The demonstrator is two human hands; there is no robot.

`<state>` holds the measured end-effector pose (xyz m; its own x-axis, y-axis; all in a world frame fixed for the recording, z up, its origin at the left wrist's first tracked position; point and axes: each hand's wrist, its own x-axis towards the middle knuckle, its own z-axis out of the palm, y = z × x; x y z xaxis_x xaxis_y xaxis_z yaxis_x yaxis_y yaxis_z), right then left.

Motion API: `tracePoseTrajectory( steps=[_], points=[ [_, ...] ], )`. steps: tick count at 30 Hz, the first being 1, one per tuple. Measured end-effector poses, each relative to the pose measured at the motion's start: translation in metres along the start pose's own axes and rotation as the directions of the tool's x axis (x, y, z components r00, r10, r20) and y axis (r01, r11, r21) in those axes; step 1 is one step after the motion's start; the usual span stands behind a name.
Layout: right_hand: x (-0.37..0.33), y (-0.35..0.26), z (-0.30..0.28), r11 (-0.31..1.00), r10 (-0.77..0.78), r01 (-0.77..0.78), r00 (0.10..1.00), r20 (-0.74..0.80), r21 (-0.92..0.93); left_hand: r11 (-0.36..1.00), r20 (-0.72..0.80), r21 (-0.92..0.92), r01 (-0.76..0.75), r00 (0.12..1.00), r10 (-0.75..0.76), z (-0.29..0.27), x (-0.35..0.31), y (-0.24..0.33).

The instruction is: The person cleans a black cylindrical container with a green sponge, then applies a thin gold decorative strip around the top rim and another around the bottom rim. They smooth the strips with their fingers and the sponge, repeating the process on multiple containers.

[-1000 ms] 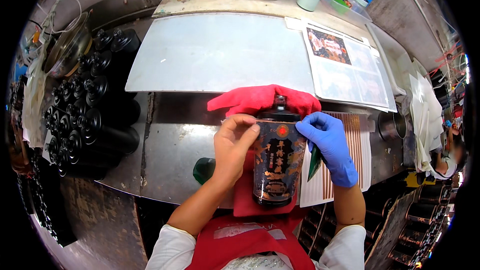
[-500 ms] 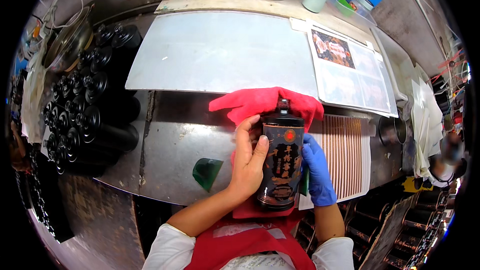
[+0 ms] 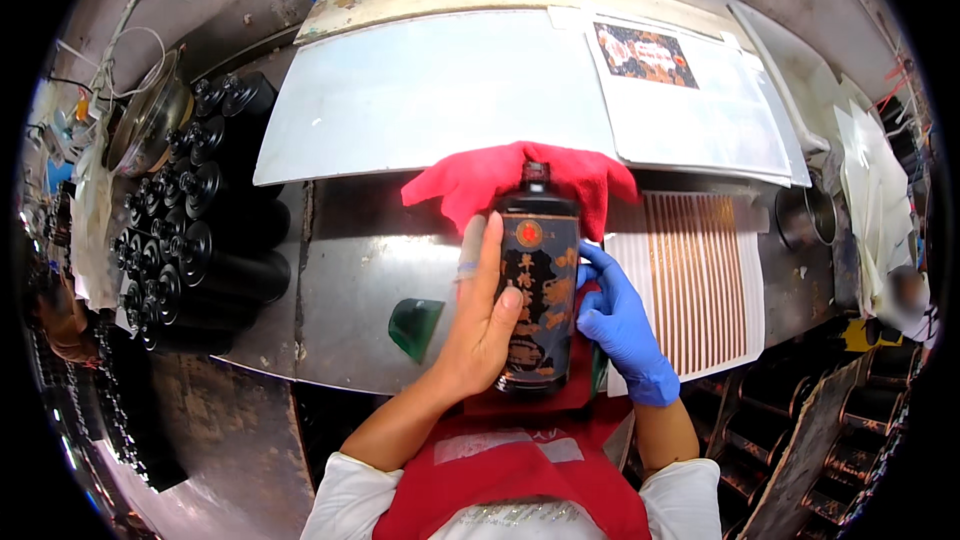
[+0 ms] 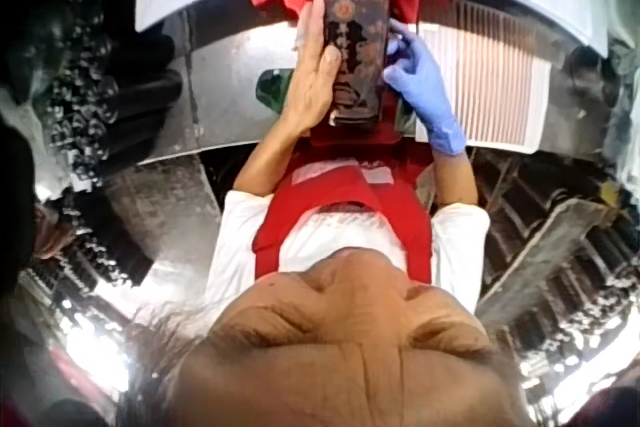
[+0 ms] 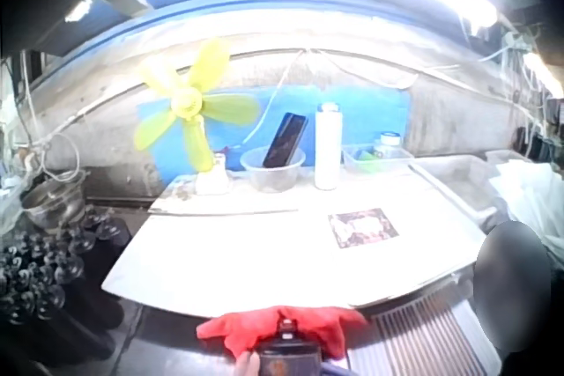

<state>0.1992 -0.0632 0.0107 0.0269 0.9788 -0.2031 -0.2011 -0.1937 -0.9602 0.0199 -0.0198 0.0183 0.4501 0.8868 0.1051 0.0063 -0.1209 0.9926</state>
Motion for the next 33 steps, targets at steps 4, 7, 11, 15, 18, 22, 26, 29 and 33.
tracePoseTrajectory(
  steps=[4,7,11,15,18,22,26,29,33],
  points=[
    [-0.006,0.014,0.003,0.987,0.146,-0.146,0.989,0.005,0.062,0.998,0.013,0.049,0.040,0.999,-0.040,0.000,0.003,-0.003],
    [-0.012,-0.002,-0.003,0.975,0.223,-0.224,0.974,0.030,0.010,0.996,0.020,-0.018,0.084,0.996,-0.084,-0.008,0.001,-0.006],
    [-0.023,-0.001,0.000,0.990,0.137,-0.135,0.990,0.037,-0.040,0.996,0.044,0.086,-0.009,0.999,0.006,-0.006,-0.003,-0.016],
    [-0.023,-0.001,0.007,0.981,0.172,-0.172,0.985,0.001,-0.085,0.997,0.033,-0.071,0.011,0.999,-0.009,0.002,-0.005,-0.013],
    [-0.022,0.004,0.000,0.977,0.206,-0.206,0.978,0.006,-0.047,1.000,0.039,-0.007,-0.003,0.999,0.003,0.003,-0.006,-0.013],
    [-0.022,0.008,-0.001,0.977,0.203,-0.203,0.979,-0.004,-0.062,1.000,0.056,0.003,-0.019,0.998,0.019,0.001,-0.006,-0.014],
    [-0.022,0.008,0.002,0.980,0.193,-0.194,0.981,-0.013,-0.038,0.999,0.093,-0.008,-0.054,0.994,0.054,-0.006,0.000,-0.012],
    [-0.022,0.006,0.006,0.983,0.182,-0.182,0.983,-0.036,-0.015,1.000,0.088,-0.022,-0.010,0.996,0.012,-0.005,-0.001,-0.012],
    [-0.023,0.012,0.001,0.981,0.186,-0.187,0.982,-0.019,-0.049,0.996,0.074,-0.079,-0.031,0.997,0.037,-0.008,0.000,-0.015]
  ],
)
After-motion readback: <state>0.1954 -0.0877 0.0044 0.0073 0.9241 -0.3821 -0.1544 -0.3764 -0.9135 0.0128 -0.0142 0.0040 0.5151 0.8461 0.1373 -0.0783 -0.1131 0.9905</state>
